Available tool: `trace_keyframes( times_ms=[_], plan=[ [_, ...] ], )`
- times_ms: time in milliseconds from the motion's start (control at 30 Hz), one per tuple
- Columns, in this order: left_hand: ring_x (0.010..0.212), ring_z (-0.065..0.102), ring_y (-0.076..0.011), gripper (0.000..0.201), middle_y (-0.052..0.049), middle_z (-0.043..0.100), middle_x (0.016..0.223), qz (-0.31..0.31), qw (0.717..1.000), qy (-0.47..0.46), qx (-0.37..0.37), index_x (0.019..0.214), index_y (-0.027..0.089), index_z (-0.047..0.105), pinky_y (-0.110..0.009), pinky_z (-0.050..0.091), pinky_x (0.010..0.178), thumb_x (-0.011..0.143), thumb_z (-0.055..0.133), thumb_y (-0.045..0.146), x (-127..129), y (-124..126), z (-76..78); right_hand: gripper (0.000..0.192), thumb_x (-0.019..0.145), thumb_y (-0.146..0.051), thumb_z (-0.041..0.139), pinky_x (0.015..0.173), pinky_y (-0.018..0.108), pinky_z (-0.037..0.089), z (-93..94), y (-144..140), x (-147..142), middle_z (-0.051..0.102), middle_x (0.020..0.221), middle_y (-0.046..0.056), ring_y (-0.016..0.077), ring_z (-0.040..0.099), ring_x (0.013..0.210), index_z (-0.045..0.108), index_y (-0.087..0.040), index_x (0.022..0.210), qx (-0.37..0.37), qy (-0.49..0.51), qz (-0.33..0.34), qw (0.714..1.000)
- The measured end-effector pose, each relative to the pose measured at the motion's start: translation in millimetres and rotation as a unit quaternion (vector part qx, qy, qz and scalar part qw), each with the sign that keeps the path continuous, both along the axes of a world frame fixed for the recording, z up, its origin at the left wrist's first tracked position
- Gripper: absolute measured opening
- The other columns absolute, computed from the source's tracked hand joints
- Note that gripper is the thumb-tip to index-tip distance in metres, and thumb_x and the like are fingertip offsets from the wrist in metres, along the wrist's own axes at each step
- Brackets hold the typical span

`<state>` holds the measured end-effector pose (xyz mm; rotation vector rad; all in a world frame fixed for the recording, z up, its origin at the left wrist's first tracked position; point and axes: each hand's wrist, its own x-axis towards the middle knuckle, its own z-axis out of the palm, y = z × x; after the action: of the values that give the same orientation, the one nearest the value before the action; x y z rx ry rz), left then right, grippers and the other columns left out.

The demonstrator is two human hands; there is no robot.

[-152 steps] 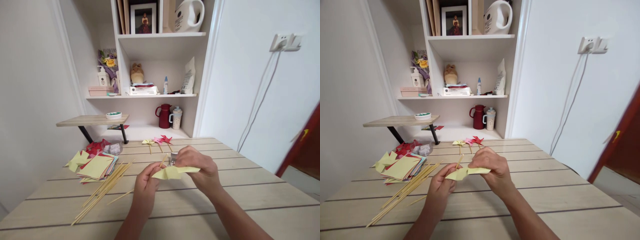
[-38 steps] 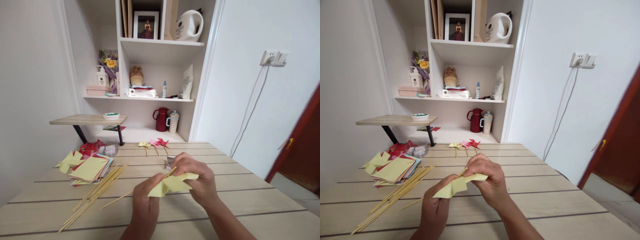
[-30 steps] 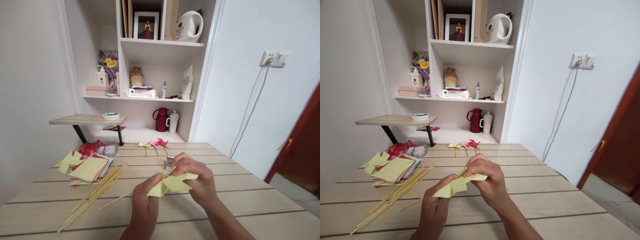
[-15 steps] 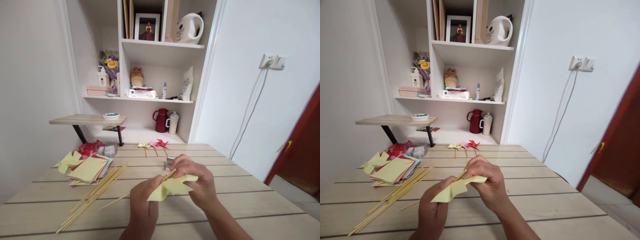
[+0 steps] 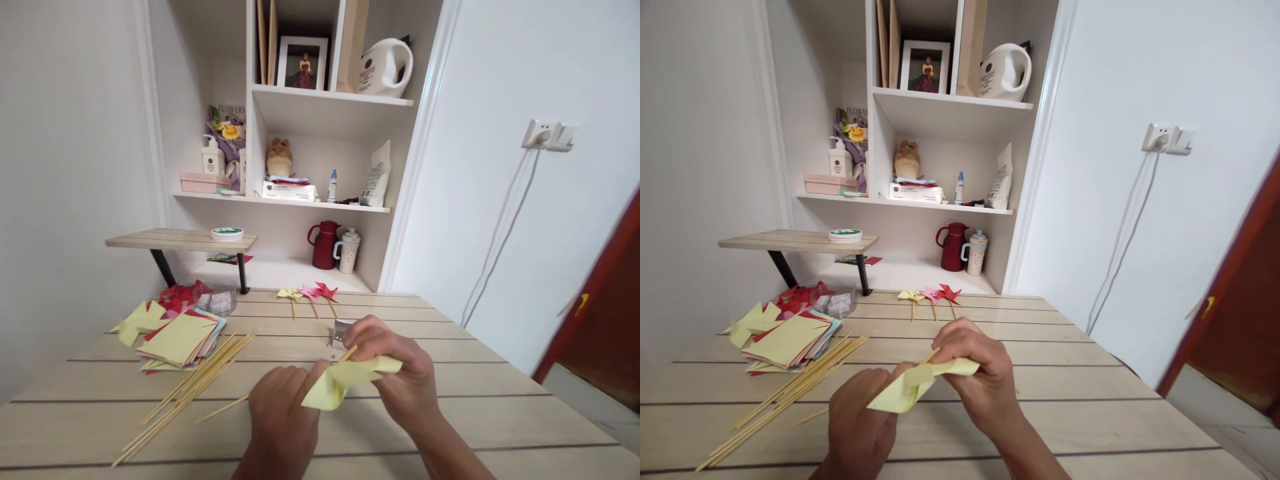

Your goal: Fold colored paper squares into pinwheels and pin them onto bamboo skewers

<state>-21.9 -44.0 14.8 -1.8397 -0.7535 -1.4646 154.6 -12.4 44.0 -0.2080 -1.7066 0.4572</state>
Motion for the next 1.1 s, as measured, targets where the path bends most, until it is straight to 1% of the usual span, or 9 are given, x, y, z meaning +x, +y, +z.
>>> trace_keyframes(
  times_ms=[167,233,300,433,567,733,933,1033,1100],
  plan=[
    [0.045,0.052,-0.013,0.02,0.003,0.055,0.052,0.041,0.999,0.02,-0.022,0.107,0.015,0.06,-0.028,0.034,0.046,0.097,0.044,0.012,-3,-3,-0.5,0.018,0.086,-0.015,0.071,0.069,0.036,0.053,-2.3,-2,-5,0.07,0.083,0.005,0.0217,0.063,0.082,0.069,-0.026,0.1,-0.009,0.038,0.025,0.999],
    [0.045,0.052,-0.0133,0.023,0.002,0.055,0.053,0.037,0.999,0.028,-0.023,0.11,0.013,0.06,-0.029,0.034,0.047,0.097,0.041,0.011,-5,-5,-2.1,0.027,0.087,-0.017,0.071,0.068,0.036,0.054,-3.2,-3,-7,0.07,0.082,0.004,0.0212,0.063,0.081,0.065,-0.028,0.111,-0.016,0.06,0.03,0.998],
    [0.047,0.052,-0.0136,0.026,0.001,0.057,0.055,0.028,0.999,0.038,-0.023,0.112,0.012,0.06,-0.029,0.034,0.048,0.096,0.04,0.008,-6,-6,-3.8,0.029,0.088,-0.019,0.07,0.071,0.037,0.054,-3.2,-4,-7,0.071,0.081,0.004,0.0215,0.063,0.082,0.064,-0.028,0.115,-0.004,0.051,0.017,0.999],
    [0.047,0.051,-0.0142,0.026,0.001,0.057,0.055,0.02,1.0,0.019,-0.007,0.112,0.012,0.061,-0.03,0.034,0.049,0.096,0.04,0.01,-5,-4,-7.0,0.016,0.091,-0.018,0.067,0.075,0.039,0.054,-1.1,-5,-4,0.072,0.082,0.006,0.0228,0.063,0.086,0.071,-0.025,0.104,0.045,-0.001,-0.018,0.999],
    [0.046,0.049,-0.0144,0.027,0.0,0.057,0.056,0.022,1.0,0.006,0.011,0.113,0.013,0.062,-0.031,0.032,0.05,0.098,0.039,0.013,-2,-2,-12.2,0.015,0.091,-0.015,0.065,0.077,0.04,0.053,0.8,-8,-1,0.072,0.08,0.005,0.0228,0.063,0.087,0.07,-0.024,0.102,0.055,-0.012,-0.04,0.998],
    [0.048,0.049,-0.0148,0.03,0.0,0.058,0.058,0.011,1.0,0.007,-0.004,0.118,0.013,0.06,-0.032,0.031,0.051,0.1,0.035,0.017,0,0,-18.5,0.016,0.087,-0.01,0.067,0.078,0.038,0.054,2.1,-9,1,0.07,0.078,0.004,0.0219,0.063,0.086,0.069,-0.024,0.096,0.057,-0.032,-0.074,0.995],
    [0.048,0.053,-0.0152,0.03,-0.003,0.064,0.061,-0.001,1.0,-0.006,-0.011,0.112,0.014,0.061,-0.031,0.036,0.051,0.099,0.035,0.015,0,-5,-8.4,0.012,0.087,-0.012,0.067,0.093,0.046,0.052,5.5,-11,-2,0.068,0.077,0.003,0.0205,0.063,0.084,0.069,-0.023,0.092,0.055,-0.035,-0.087,0.994],
    [0.05,0.059,-0.0156,0.028,-0.003,0.067,0.062,-0.008,1.0,-0.009,-0.021,0.108,0.016,0.063,-0.029,0.04,0.052,0.093,0.04,0.009,0,-6,-3.2,0.01,0.087,-0.014,0.068,0.101,0.048,0.048,5.9,-6,-3,0.067,0.076,0.001,0.0186,0.063,0.08,0.068,-0.024,0.089,0.05,-0.038,-0.096,0.993],
    [0.052,0.062,-0.0162,0.033,-0.003,0.07,0.065,-0.022,0.999,-0.035,-0.035,0.106,0.016,0.065,-0.027,0.043,0.053,0.087,0.041,0.003,3,-1,-5.8,0.008,0.087,-0.016,0.069,0.104,0.048,0.046,3.8,2,-3,0.067,0.077,0.0,0.0176,0.064,0.079,0.068,-0.024,0.087,0.031,-0.043,-0.11,0.993]
  ],
)
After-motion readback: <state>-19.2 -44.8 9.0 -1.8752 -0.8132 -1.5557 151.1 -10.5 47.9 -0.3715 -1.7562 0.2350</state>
